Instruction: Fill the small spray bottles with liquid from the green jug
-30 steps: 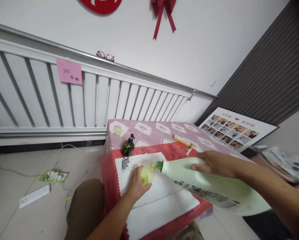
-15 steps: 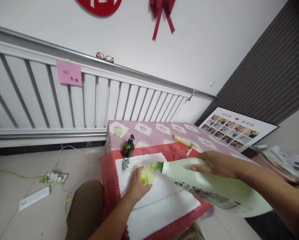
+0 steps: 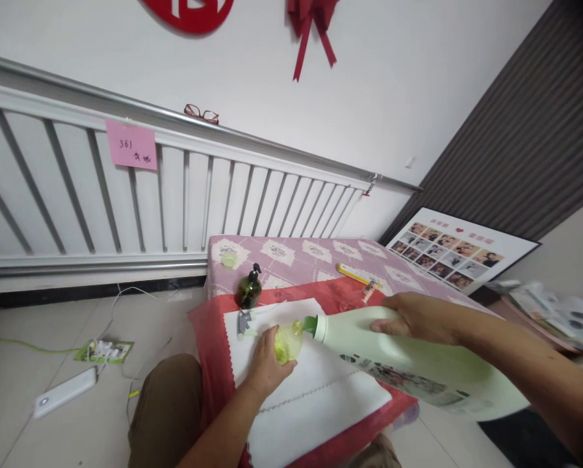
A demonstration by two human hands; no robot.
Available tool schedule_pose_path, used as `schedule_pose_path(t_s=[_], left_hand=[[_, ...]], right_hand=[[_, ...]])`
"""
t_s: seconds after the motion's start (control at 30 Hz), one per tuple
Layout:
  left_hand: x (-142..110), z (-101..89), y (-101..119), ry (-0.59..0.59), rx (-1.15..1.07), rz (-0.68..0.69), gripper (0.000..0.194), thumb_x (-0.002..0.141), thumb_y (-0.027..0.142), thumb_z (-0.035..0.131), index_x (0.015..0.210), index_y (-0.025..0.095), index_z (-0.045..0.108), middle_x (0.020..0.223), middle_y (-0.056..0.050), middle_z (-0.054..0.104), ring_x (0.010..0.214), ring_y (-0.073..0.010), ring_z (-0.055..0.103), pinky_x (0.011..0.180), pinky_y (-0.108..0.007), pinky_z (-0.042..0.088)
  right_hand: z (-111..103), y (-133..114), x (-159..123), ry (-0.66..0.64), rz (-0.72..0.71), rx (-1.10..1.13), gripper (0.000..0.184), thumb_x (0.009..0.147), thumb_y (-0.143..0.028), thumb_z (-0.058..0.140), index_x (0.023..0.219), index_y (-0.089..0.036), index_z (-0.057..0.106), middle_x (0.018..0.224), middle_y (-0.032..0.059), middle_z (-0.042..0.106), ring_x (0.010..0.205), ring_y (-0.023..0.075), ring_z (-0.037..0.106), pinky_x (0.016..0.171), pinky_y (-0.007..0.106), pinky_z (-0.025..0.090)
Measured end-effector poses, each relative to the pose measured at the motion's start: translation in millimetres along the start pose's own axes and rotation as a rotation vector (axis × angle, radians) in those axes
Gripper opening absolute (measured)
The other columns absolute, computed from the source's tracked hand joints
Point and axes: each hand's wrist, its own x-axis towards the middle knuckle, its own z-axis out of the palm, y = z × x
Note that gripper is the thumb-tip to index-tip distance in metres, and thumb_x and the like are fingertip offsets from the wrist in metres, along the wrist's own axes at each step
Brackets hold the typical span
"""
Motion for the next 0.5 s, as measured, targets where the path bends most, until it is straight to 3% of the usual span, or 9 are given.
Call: schedule_pose_path(t_s=[0.5], left_hand=[[-0.3, 2.7, -3.7, -0.020, 0.024, -0.021, 0.084, 0.065, 0.030, 0.070, 0.140, 0.017, 0.036, 0.143, -0.016, 0.049, 0.135, -0.0306, 0.045, 0.115, -0.044, 0.035]], right_hand=[[-2.9, -6.4, -3.8, 0.016, -0.001, -0.035, 0.044, 0.083, -0.061, 0.047, 0.084, -0.018, 0.060, 0.091, 0.0130, 0.073, 0.084, 0.0305, 0.069, 0.071, 0.036, 0.049]])
